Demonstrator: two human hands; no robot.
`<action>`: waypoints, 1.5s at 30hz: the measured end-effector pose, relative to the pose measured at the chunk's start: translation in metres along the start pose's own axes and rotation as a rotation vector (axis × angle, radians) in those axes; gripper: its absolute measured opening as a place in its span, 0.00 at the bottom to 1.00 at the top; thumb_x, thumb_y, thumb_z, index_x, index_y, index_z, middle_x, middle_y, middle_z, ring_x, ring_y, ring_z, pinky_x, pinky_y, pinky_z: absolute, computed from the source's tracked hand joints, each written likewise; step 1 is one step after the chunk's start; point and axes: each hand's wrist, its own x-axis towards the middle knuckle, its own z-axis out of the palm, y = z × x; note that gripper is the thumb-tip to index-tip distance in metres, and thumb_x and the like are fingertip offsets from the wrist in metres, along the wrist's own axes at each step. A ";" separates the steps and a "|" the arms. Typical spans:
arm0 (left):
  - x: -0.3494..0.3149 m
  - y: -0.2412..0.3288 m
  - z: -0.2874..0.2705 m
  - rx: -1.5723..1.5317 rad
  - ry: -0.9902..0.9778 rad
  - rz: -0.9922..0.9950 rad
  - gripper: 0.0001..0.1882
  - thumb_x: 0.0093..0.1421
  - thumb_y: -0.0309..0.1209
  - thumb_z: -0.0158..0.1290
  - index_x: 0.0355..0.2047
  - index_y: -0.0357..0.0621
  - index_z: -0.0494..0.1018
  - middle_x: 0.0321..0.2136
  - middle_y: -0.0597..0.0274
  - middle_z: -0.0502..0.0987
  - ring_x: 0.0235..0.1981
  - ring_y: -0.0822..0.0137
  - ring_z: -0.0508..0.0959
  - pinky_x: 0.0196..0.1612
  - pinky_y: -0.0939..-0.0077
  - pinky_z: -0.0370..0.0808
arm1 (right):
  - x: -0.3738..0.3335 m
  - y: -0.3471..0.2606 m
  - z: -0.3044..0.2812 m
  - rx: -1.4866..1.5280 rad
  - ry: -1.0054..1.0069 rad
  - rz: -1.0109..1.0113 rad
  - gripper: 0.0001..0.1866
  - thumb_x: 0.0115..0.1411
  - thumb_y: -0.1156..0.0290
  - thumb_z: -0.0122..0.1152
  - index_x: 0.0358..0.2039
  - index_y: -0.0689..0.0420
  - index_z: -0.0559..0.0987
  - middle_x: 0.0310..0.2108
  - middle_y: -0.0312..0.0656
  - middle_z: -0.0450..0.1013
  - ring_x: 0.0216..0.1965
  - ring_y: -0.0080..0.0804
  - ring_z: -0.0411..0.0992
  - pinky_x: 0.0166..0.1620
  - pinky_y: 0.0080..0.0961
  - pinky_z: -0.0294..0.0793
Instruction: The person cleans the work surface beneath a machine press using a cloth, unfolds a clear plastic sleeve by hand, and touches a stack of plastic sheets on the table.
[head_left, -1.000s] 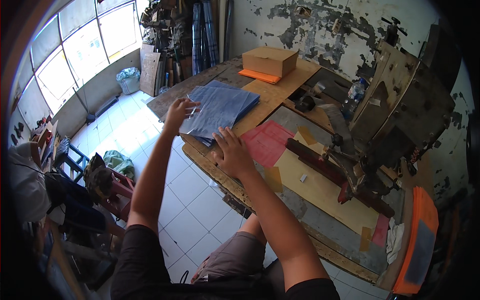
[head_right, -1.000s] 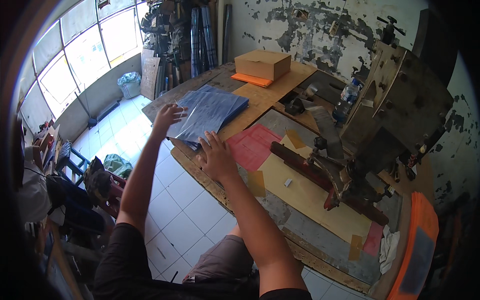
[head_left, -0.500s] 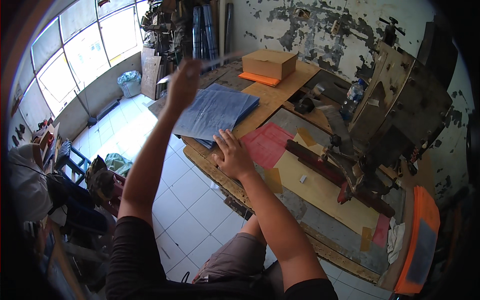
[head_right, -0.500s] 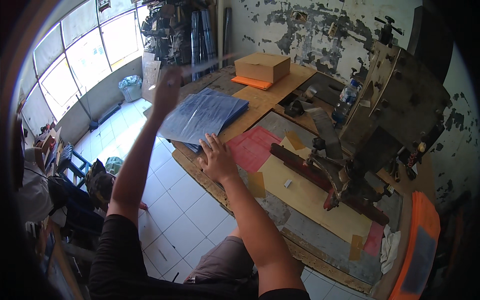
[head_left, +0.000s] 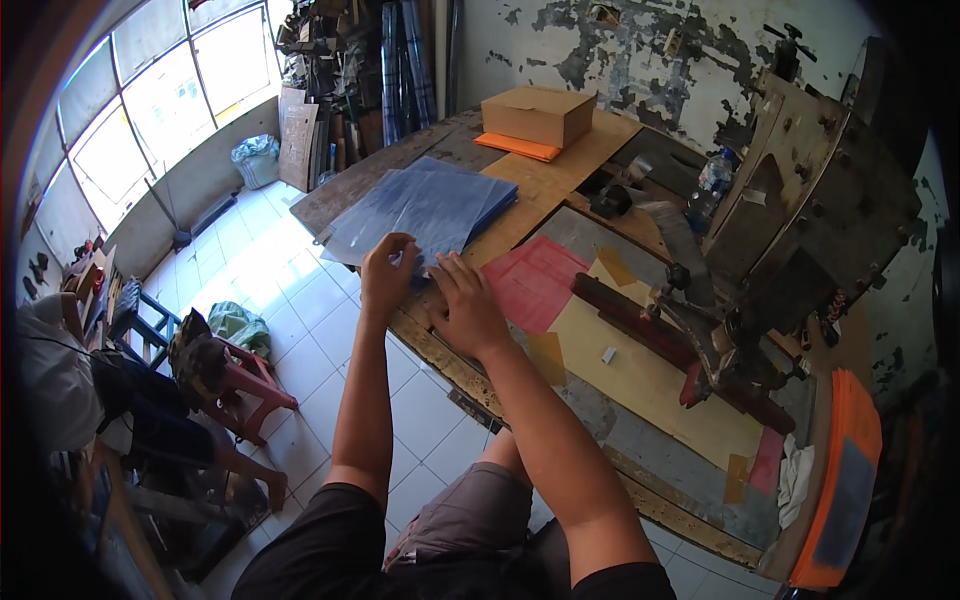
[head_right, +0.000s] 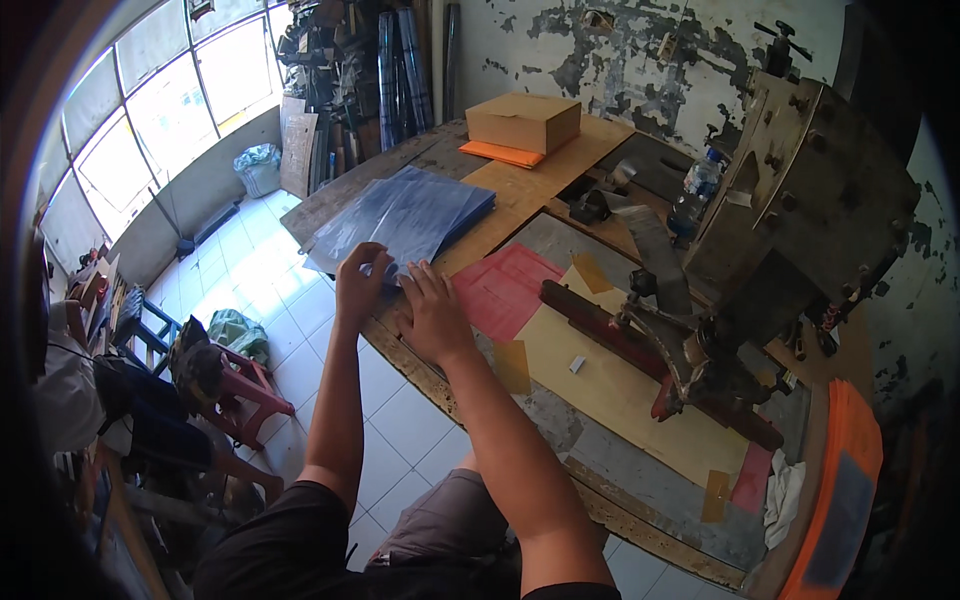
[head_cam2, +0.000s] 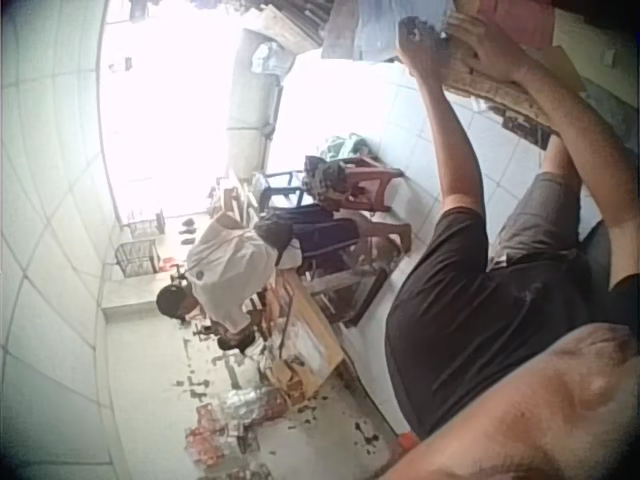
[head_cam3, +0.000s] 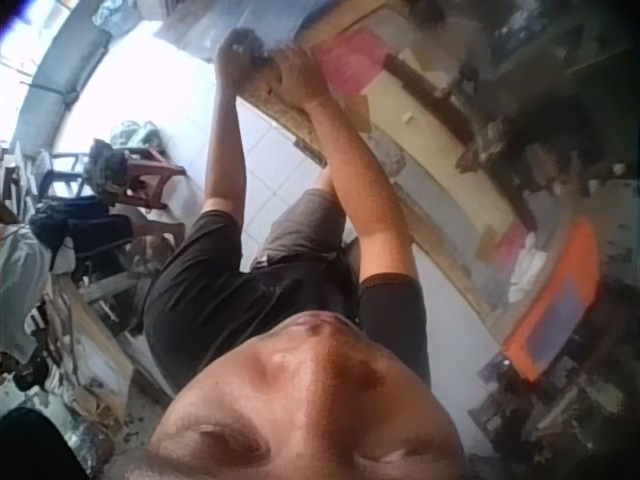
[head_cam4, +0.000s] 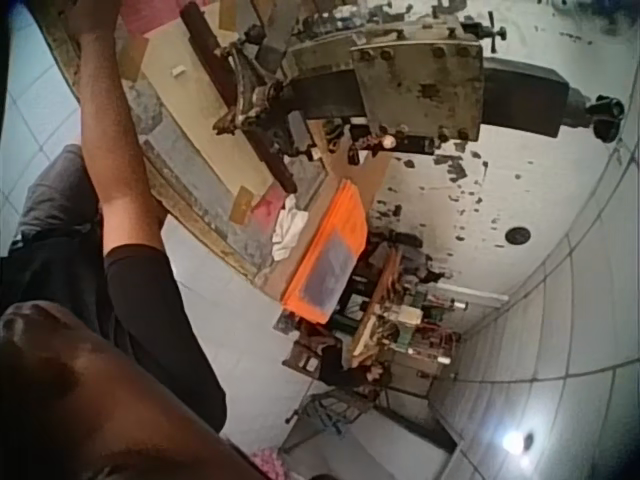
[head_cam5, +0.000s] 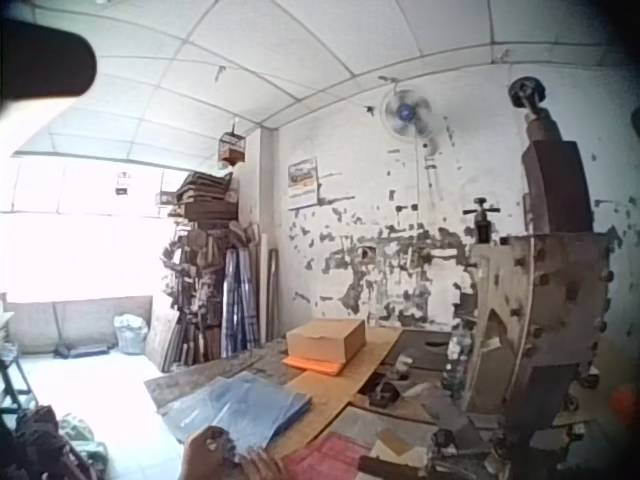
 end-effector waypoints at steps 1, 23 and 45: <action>0.000 0.000 0.000 -0.001 0.002 0.003 0.10 0.71 0.30 0.62 0.47 0.37 0.84 0.39 0.50 0.91 0.45 0.54 0.91 0.54 0.62 0.83 | -0.001 0.000 0.000 0.006 -0.004 0.002 0.34 0.71 0.56 0.64 0.72 0.59 0.73 0.78 0.52 0.63 0.83 0.52 0.54 0.82 0.55 0.52; -0.001 -0.001 -0.002 -0.056 0.090 0.126 0.07 0.78 0.28 0.53 0.50 0.41 0.77 0.48 0.56 0.90 0.52 0.53 0.89 0.57 0.59 0.82 | -0.002 -0.007 -0.003 0.078 0.046 -0.015 0.46 0.72 0.51 0.64 0.82 0.55 0.58 0.81 0.54 0.58 0.82 0.60 0.54 0.80 0.62 0.52; -0.001 0.003 -0.007 0.066 -0.083 0.063 0.09 0.77 0.30 0.54 0.49 0.38 0.79 0.45 0.54 0.90 0.52 0.55 0.89 0.59 0.61 0.80 | -0.004 -0.008 -0.005 -0.053 -0.040 0.038 0.48 0.70 0.46 0.66 0.82 0.55 0.61 0.84 0.57 0.49 0.84 0.59 0.48 0.81 0.62 0.50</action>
